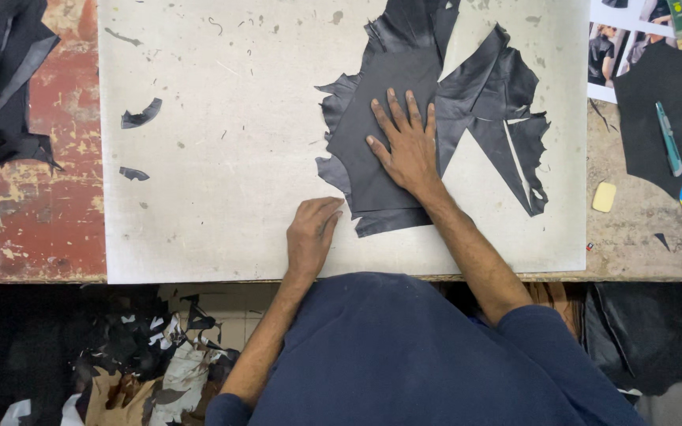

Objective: The person places a black leather pattern on a larger leather hide, uses a ruler and a utility knife to cut along the pattern edges, and removes the cut piece. The person repeats the process with another pattern, measuring and cutting the leather on a workbench.

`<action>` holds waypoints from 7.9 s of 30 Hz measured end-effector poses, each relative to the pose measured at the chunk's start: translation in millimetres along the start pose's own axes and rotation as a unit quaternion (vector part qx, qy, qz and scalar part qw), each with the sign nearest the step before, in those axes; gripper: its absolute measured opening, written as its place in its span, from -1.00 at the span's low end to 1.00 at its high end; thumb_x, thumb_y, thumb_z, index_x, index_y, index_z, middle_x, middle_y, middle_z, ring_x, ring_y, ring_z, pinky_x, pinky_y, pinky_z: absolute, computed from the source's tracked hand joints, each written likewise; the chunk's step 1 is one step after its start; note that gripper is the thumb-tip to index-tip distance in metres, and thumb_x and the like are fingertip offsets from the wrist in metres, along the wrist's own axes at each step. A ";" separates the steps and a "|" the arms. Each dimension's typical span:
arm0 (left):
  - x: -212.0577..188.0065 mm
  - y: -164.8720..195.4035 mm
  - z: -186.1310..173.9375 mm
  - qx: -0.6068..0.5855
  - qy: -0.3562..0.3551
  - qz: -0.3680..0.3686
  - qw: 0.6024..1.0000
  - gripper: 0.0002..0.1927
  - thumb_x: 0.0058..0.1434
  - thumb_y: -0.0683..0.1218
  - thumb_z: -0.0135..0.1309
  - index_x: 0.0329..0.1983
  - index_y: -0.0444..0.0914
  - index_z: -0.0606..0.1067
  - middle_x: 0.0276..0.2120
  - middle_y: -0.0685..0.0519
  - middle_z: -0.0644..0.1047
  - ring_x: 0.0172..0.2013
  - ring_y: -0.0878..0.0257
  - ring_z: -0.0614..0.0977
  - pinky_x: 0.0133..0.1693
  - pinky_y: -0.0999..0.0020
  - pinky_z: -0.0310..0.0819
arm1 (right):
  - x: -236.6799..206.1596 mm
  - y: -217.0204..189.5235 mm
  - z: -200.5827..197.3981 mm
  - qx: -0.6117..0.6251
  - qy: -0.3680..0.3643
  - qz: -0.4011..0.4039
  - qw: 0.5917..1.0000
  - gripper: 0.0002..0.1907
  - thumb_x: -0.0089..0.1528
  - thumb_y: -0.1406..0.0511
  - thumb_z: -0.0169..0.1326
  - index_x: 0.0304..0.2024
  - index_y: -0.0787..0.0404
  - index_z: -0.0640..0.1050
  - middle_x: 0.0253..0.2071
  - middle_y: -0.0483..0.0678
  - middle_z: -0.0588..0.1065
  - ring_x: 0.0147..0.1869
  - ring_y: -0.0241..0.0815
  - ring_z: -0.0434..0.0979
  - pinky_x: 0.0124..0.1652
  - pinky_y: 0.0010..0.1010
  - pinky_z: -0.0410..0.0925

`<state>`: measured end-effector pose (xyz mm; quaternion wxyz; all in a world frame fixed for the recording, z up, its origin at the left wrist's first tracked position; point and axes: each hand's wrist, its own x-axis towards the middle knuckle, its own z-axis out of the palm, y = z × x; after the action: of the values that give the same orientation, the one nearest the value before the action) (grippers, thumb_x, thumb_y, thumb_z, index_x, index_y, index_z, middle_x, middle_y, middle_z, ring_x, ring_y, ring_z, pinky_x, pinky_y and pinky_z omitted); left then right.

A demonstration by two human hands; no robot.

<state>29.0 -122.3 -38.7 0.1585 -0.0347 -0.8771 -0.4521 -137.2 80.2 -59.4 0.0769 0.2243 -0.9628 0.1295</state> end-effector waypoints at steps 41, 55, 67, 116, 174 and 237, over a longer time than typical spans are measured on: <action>124.2 -24.3 32.4 0.096 0.044 -0.103 0.989 -0.87 0.13 -0.15 0.35 -0.37 -0.30 0.63 -0.30 -0.03 0.54 -0.26 0.05 0.50 -0.20 0.12 0.41 | -9.9 -5.1 -6.6 -0.005 0.024 0.030 0.999 -0.30 0.35 -0.07 -0.02 0.50 -0.11 0.23 0.56 -0.03 0.09 0.62 0.10 -0.07 0.46 0.25 -0.24; 123.0 -33.6 37.2 -0.133 0.068 -0.135 0.980 -0.83 0.18 -0.33 0.26 -0.15 -0.41 0.59 -0.44 0.01 0.60 -0.47 0.41 0.56 -0.42 0.51 0.49 | -13.3 -0.6 -1.9 0.006 0.022 0.044 0.999 -0.28 0.36 -0.10 -0.02 0.51 -0.11 0.21 0.58 -0.04 0.05 0.65 0.03 -0.10 0.50 0.17 -0.27; 123.3 -17.7 36.6 0.089 0.049 -0.088 0.991 -0.65 0.16 -0.38 0.18 -0.05 -0.29 0.35 -0.38 0.00 0.49 -0.26 0.10 0.52 -0.21 0.11 0.43 | -10.0 -3.3 -9.1 0.010 0.021 0.040 0.999 -0.28 0.35 -0.10 0.00 0.51 -0.11 0.22 0.57 -0.03 0.06 0.64 0.05 -0.08 0.48 0.19 -0.22; 128.3 -20.3 25.6 0.221 -0.111 0.130 0.960 -0.74 0.22 -0.31 0.08 -0.05 -0.27 0.61 -0.01 -0.01 0.58 0.02 0.05 0.59 -0.01 0.20 0.53 | 1.8 -10.2 3.8 0.005 0.041 0.063 0.997 -0.27 0.36 -0.09 -0.02 0.52 -0.05 0.20 0.57 0.11 0.01 0.63 0.18 -0.12 0.44 0.33 -0.27; 101.5 1.5 100.7 0.275 -0.150 0.123 0.942 -0.07 -0.01 -0.02 0.41 0.44 -0.25 0.30 0.47 -0.27 0.16 0.45 -0.12 0.20 0.33 -0.05 0.20 | -202.7 -6.1 -48.3 0.041 0.014 0.039 0.998 -0.40 0.28 0.05 0.14 0.34 0.07 0.43 0.44 -0.10 0.33 -0.40 -0.26 0.54 -0.47 -0.48 0.45; 133.3 8.7 135.0 0.277 -0.091 0.143 0.946 -0.09 0.31 0.41 -0.01 0.55 -0.15 0.13 0.54 -0.10 0.05 0.51 0.03 0.07 0.46 -0.11 -0.19 | -207.0 -10.3 -61.5 0.100 0.074 0.028 0.992 -0.49 0.25 0.17 0.19 0.25 0.12 0.50 0.38 -0.07 0.40 -0.16 -0.15 0.64 -0.26 -0.39 0.51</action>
<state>-128.7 -19.6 -63.7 0.1444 -0.1560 -0.9642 -0.1587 56.7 174.1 -41.2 0.1218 0.1933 -0.9425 0.2437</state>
